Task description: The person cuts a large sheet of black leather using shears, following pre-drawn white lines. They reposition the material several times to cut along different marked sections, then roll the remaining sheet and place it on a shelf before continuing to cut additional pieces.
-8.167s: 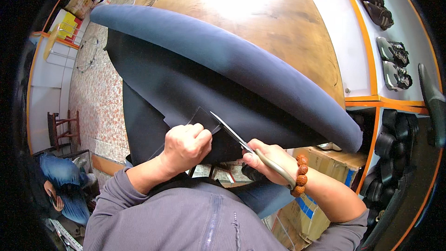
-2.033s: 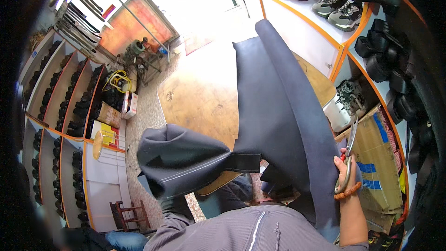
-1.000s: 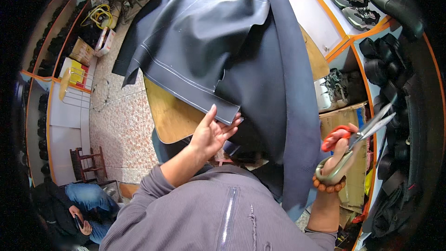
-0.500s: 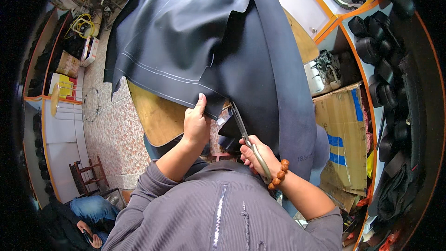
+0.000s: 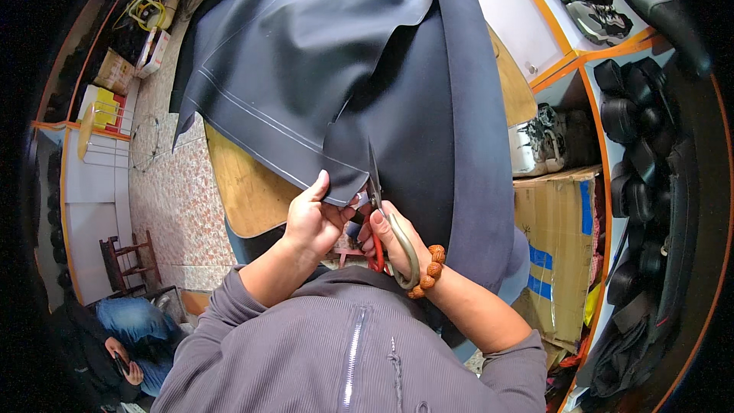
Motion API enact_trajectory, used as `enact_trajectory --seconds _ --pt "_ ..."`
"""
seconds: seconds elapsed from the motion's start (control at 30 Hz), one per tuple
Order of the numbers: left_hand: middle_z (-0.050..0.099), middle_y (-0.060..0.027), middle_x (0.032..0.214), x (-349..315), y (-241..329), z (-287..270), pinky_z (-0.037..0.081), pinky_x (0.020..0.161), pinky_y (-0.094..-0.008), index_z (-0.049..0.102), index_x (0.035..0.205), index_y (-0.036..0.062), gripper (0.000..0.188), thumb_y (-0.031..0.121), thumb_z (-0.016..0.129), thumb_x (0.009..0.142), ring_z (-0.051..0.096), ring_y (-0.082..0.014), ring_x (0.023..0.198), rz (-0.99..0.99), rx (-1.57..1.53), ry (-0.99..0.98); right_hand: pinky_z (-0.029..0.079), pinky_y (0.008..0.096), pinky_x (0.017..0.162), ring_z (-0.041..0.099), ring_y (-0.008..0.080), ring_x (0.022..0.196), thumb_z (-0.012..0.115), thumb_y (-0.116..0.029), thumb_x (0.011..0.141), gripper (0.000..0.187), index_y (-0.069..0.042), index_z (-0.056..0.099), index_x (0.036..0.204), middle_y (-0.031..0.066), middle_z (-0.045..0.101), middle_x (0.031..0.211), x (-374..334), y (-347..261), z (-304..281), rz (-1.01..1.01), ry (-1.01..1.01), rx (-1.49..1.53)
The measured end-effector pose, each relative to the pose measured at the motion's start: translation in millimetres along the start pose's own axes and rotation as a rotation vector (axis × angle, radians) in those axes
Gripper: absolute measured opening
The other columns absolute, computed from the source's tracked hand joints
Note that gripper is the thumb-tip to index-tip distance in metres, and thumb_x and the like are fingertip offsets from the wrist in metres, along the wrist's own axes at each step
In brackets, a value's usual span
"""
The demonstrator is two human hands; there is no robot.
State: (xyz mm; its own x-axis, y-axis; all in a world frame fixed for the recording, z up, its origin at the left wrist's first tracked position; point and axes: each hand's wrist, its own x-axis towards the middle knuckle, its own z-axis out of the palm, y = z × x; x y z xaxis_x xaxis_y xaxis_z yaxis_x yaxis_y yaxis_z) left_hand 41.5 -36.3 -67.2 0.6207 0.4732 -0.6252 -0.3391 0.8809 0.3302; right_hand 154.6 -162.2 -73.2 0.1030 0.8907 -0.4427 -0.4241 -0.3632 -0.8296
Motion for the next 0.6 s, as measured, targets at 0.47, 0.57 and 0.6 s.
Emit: enact_trajectory --seconds 0.47,0.57,0.6 --pt "0.066 -0.0107 0.099 2 1 -4 0.051 0.080 -0.0352 0.059 0.106 0.0019 0.037 0.034 0.042 0.099 0.062 -0.0215 0.083 -0.055 -0.018 0.037 0.049 0.0249 0.074 0.054 0.0095 0.078 0.035 -0.055 0.096 0.056 -0.006 0.044 0.123 0.0034 0.055 0.090 4 -13 -8 0.074 -0.105 0.290" --pt "0.067 -0.0105 0.097 4 1 -9 0.050 0.078 -0.0349 0.060 0.105 0.0023 0.037 0.035 0.043 0.098 0.061 -0.0212 0.081 -0.056 -0.018 -0.004 0.048 0.0240 0.071 0.053 0.0083 0.076 0.036 -0.054 0.096 0.055 -0.006 0.045 0.121 0.0024 0.054 0.088 3 -21 -10 0.074 -0.099 0.194" --pt "0.067 -0.0104 0.096 5 1 -11 0.050 0.078 -0.0347 0.060 0.105 0.0025 0.037 0.035 0.043 0.098 0.061 -0.0212 0.081 -0.066 -0.019 0.010 0.048 0.0237 0.070 0.053 0.0079 0.075 0.037 -0.054 0.096 0.055 -0.006 0.045 0.121 0.0019 0.054 0.087 2 -26 -11 0.091 -0.091 0.163"
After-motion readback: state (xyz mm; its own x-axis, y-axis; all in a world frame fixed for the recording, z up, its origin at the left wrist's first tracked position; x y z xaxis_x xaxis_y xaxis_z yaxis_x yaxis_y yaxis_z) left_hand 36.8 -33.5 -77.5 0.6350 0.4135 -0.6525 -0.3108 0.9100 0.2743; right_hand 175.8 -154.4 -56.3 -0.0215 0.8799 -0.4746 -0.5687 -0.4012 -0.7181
